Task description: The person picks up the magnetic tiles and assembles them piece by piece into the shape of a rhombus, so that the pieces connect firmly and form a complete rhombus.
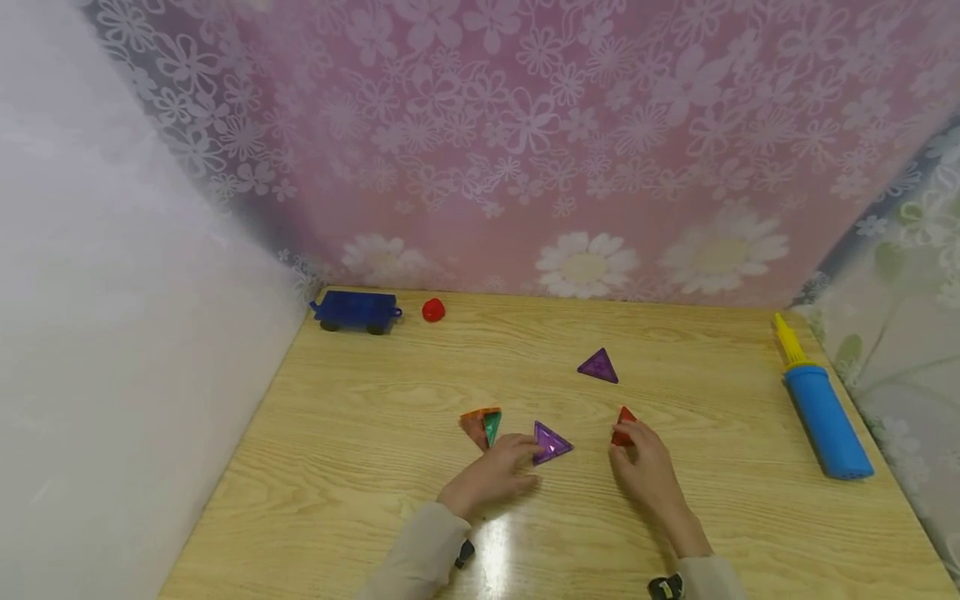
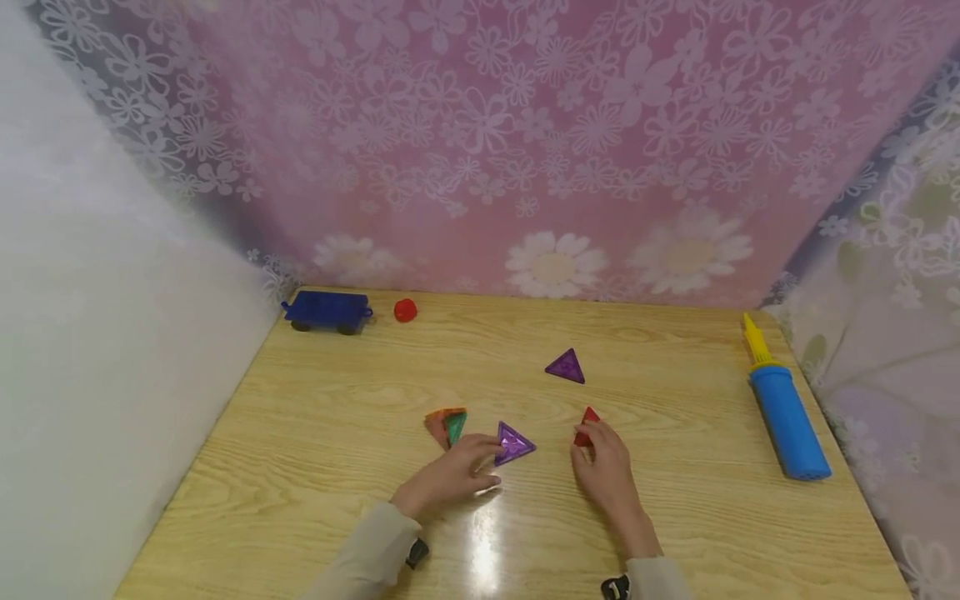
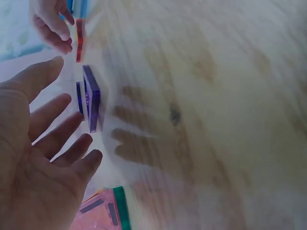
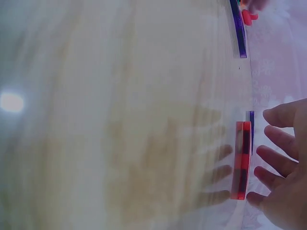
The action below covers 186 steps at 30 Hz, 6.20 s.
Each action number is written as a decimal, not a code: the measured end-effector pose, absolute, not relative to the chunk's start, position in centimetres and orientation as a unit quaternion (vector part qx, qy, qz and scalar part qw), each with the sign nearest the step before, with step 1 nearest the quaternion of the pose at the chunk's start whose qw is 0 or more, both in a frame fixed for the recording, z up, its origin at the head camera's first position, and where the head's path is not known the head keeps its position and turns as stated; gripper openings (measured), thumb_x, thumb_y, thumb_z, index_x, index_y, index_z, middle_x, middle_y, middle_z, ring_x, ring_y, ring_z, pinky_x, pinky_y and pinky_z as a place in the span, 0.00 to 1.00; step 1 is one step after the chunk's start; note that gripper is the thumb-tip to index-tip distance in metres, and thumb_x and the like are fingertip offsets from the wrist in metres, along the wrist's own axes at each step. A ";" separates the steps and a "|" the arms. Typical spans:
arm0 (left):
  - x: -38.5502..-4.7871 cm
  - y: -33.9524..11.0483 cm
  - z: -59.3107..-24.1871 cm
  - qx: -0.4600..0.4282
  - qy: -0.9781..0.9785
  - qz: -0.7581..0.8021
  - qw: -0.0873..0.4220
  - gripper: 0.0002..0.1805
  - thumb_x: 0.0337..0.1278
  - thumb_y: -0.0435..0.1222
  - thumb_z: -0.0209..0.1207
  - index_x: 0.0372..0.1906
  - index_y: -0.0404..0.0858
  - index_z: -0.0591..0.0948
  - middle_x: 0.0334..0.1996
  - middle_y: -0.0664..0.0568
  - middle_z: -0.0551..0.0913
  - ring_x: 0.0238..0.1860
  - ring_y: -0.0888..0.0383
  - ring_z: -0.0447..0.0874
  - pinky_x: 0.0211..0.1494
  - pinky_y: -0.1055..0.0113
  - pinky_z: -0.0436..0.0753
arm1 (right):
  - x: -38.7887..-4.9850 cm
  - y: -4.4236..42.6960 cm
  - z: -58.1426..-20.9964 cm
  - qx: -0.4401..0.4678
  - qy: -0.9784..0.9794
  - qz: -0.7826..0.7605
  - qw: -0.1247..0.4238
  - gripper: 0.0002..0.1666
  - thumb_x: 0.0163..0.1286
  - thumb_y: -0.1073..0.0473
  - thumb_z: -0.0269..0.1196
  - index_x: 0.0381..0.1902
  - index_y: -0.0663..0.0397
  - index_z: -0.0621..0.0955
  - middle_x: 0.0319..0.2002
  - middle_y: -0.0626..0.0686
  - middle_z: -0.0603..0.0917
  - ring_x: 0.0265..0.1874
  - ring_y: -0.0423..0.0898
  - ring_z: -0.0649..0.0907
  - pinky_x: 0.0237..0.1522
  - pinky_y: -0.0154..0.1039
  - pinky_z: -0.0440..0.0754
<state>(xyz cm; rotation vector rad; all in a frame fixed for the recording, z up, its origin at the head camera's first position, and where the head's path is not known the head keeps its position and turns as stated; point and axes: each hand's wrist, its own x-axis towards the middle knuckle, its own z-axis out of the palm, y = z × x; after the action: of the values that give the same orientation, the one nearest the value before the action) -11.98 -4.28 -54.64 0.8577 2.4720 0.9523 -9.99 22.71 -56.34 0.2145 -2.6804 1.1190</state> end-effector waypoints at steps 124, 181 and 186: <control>-14.2 -0.9 -55.6 0.297 0.888 0.315 0.155 0.36 0.61 0.34 0.60 0.73 0.44 0.60 0.49 0.50 0.74 0.48 0.58 0.71 0.57 0.61 0.70 | -11.2 19.6 -56.7 0.111 -0.931 0.348 0.028 0.40 0.46 0.58 0.75 0.58 0.62 0.77 0.46 0.61 0.77 0.46 0.59 0.73 0.48 0.55 0.70; -14.3 -0.3 -55.6 0.268 0.852 0.425 0.149 0.29 0.59 0.40 0.62 0.65 0.40 0.71 0.63 0.50 0.73 0.64 0.51 0.67 0.66 0.59 0.67 | -16.8 21.9 -55.6 0.100 -0.929 0.353 0.052 0.27 0.66 0.64 0.59 0.60 0.74 0.70 0.63 0.73 0.67 0.64 0.71 0.62 0.65 0.64 0.56; -14.3 -0.3 -55.6 0.267 0.847 0.433 0.155 0.29 0.60 0.40 0.62 0.65 0.40 0.70 0.63 0.50 0.72 0.64 0.51 0.67 0.67 0.58 0.66 | -17.6 22.3 -56.3 0.088 -0.938 0.333 0.029 0.29 0.67 0.62 0.58 0.62 0.73 0.68 0.66 0.73 0.63 0.67 0.71 0.57 0.65 0.66 0.53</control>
<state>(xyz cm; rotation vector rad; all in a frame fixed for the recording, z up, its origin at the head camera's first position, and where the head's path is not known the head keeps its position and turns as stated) -14.32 -0.35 -55.59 0.7656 2.4258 1.2421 -17.63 22.30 -56.30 0.2699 -2.8940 1.0269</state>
